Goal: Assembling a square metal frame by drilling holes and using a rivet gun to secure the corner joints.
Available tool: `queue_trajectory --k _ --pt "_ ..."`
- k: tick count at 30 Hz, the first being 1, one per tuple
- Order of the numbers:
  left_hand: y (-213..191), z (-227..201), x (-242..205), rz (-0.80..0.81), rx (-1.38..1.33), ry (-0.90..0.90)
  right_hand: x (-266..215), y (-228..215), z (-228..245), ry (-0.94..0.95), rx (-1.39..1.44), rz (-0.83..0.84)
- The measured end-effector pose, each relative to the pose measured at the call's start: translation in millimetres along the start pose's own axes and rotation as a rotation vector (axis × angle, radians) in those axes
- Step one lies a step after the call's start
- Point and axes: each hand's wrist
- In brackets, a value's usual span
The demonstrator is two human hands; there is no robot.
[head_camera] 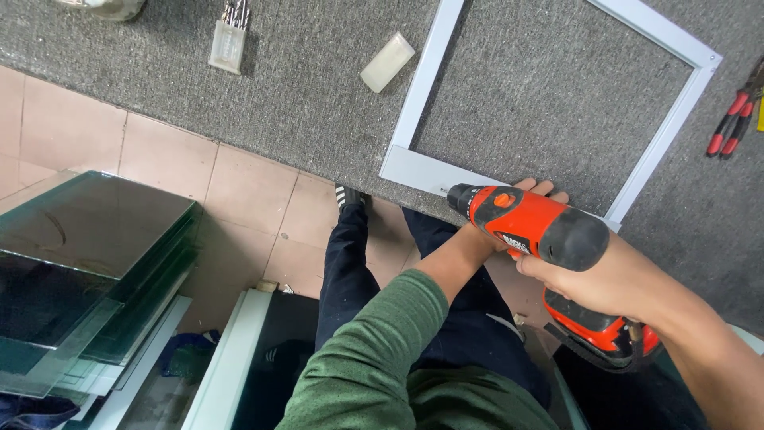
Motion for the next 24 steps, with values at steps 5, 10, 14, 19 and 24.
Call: queue_trajectory --k 5,10,14,19,24 --pt "-15.3 1.7 3.7 0.015 -0.053 -0.016 -0.8 4.9 -6.2 0.034 0.126 -0.016" --pt "29.7 8.3 -16.1 0.213 0.214 0.090 -0.1 9.3 -1.3 -0.039 -0.024 -0.066" --pt "25.4 9.1 -16.5 0.216 0.203 0.093 -1.3 4.3 9.3 -0.035 0.042 -0.012" --pt "13.2 9.8 -26.1 0.236 0.167 0.098 3.0 9.3 6.0 0.101 0.129 -0.039" --pt "-4.2 12.9 -12.7 0.231 0.148 0.131 -33.5 -3.2 35.1 0.212 0.133 -0.050"
Point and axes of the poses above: each hand's wrist, its own x-axis towards the middle knuckle, its own y-axis out of the palm, z = x × y, and after that the axes turned 3 degrees about x, right-handed
